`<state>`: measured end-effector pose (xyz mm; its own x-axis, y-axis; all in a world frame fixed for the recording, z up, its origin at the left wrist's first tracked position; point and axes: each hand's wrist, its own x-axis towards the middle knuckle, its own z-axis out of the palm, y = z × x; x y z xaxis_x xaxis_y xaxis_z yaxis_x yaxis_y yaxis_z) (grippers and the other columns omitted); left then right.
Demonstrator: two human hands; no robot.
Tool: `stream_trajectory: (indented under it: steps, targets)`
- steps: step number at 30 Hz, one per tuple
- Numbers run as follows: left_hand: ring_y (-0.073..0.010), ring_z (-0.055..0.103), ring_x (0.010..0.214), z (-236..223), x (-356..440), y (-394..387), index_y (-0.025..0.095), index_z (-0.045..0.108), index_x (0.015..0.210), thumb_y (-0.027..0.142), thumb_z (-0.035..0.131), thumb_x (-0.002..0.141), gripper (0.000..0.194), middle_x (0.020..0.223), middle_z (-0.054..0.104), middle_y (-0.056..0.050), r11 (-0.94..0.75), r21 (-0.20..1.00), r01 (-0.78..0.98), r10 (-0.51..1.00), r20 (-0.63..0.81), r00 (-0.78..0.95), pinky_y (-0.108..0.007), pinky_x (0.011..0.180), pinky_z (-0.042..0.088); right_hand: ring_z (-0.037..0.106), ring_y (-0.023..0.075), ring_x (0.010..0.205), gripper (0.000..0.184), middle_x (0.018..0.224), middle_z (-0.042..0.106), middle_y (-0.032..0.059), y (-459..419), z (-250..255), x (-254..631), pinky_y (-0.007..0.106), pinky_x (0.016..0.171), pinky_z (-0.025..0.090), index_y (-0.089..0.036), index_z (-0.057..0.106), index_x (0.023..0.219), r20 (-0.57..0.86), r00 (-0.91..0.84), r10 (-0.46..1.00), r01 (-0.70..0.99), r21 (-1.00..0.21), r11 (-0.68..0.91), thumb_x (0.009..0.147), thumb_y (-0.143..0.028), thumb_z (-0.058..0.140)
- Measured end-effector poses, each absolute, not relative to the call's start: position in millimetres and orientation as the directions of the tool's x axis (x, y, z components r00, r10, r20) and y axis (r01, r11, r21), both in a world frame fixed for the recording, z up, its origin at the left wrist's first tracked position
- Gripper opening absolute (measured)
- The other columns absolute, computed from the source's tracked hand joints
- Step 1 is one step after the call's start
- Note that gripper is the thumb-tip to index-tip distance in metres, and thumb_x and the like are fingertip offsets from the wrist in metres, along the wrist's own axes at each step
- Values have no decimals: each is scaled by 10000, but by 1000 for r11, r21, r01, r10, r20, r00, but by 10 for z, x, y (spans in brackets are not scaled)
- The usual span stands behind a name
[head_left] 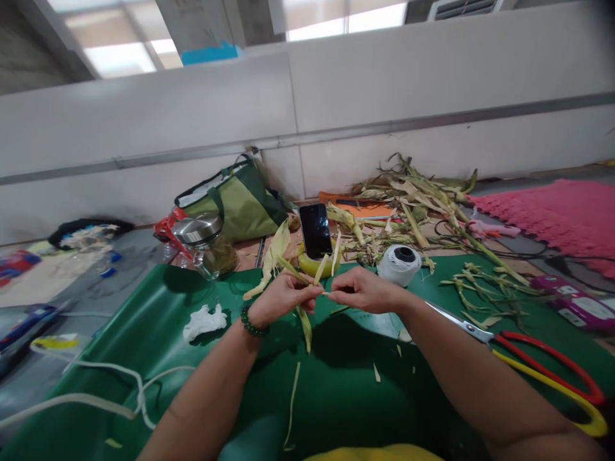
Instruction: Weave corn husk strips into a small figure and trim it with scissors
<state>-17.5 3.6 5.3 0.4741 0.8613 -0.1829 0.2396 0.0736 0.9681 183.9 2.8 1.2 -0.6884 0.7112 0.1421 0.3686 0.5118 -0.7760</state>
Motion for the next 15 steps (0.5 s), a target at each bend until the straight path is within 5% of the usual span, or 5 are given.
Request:
stream_trajectory:
  steps: [5, 11, 15]
  targets:
    - [-104, 573, 450, 22, -167, 43, 125, 656, 658, 426, 759, 625, 320, 489, 605, 9, 64, 950, 306, 841, -217, 496, -198, 475, 456, 364, 70, 497, 362, 533, 437, -42, 79, -60, 1818, 201, 469, 257, -151, 534, 596, 113, -615, 780, 409, -800, 439, 810, -440, 573]
    - [-112, 568, 458, 38, -61, -79, 123, 634, 595, 430, 632, 752, 345, 480, 589, -12, -52, 933, 357, 818, -166, 552, -204, 476, 432, 359, 72, 468, 503, 468, 400, -31, 33, -196, 1650, 216, 457, 263, -155, 467, 480, 233, -491, 839, 232, -893, 384, 867, -475, 466]
    - [-112, 553, 446, 108, -99, -89, 133, 608, 560, 400, 621, 762, 336, 476, 581, -15, -130, 912, 390, 811, -129, 571, -206, 456, 390, 270, 62, 441, 516, 441, 291, -54, 26, -205, 1628, 226, 434, 206, -178, 363, 443, 275, -389, 880, 260, -883, 390, 841, -481, 488]
